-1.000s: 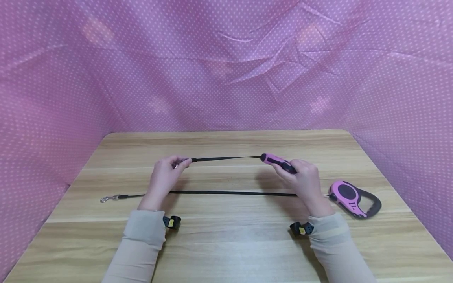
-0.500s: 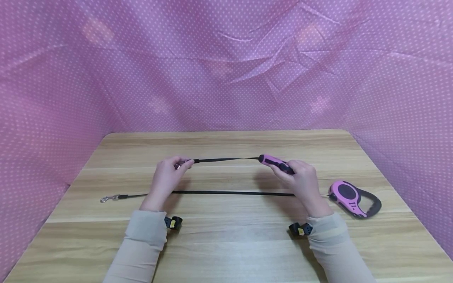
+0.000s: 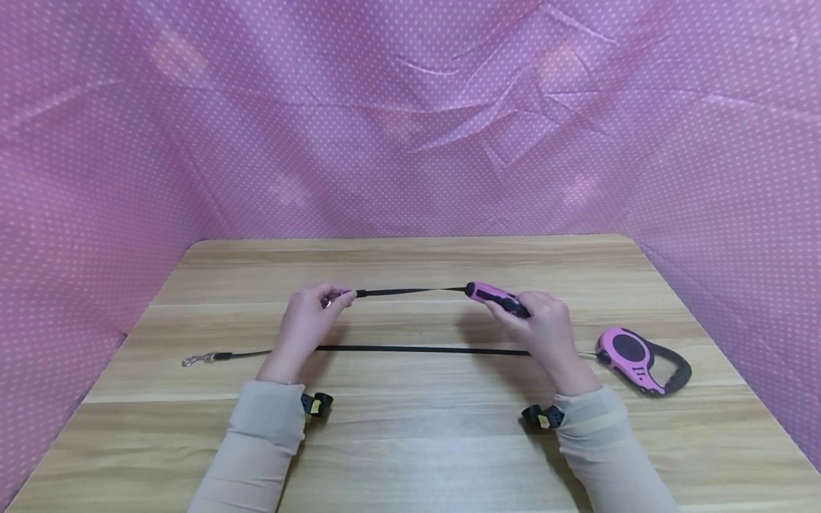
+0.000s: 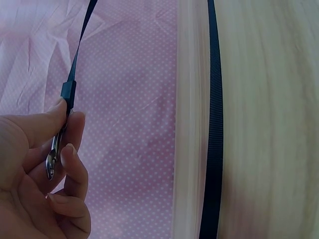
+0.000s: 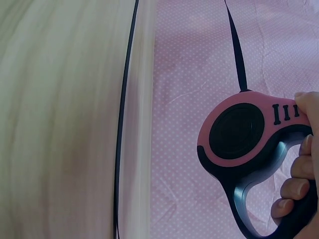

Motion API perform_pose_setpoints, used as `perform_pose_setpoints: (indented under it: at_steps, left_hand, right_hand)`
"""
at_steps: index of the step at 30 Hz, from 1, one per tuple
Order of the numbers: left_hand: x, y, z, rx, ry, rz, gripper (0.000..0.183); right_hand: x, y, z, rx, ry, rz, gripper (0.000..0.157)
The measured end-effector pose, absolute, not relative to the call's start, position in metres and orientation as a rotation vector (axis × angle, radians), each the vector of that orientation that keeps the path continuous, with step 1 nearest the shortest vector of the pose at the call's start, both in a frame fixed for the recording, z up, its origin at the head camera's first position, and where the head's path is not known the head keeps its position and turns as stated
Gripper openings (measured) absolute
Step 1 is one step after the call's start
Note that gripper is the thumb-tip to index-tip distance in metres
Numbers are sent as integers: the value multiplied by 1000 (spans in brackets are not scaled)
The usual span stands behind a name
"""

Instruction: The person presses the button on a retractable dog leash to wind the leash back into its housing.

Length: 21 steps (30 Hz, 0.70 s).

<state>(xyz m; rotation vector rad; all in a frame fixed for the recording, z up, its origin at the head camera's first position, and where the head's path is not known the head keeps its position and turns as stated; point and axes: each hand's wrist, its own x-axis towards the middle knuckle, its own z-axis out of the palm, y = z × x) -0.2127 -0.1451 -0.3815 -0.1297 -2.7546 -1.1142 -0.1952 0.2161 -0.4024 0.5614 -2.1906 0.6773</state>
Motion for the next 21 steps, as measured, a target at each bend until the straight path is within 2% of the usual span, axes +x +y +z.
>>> perform_pose_setpoints:
  at_steps: [12,19,21]
  left_hand:
    - [-212,-144,-381,-153,-2776,-1093,34]
    - [-212,-142,-379,-151,-2784,-1100,35]
    - [-212,-142,-379,-152,-2787,-1101,35]
  right_hand:
    - [-195,213,-402,584,-2182,646,35]
    - [-195,212,-402,596,-2182,644,50]
    - [-195,212,-402,603,-2179,648,49]
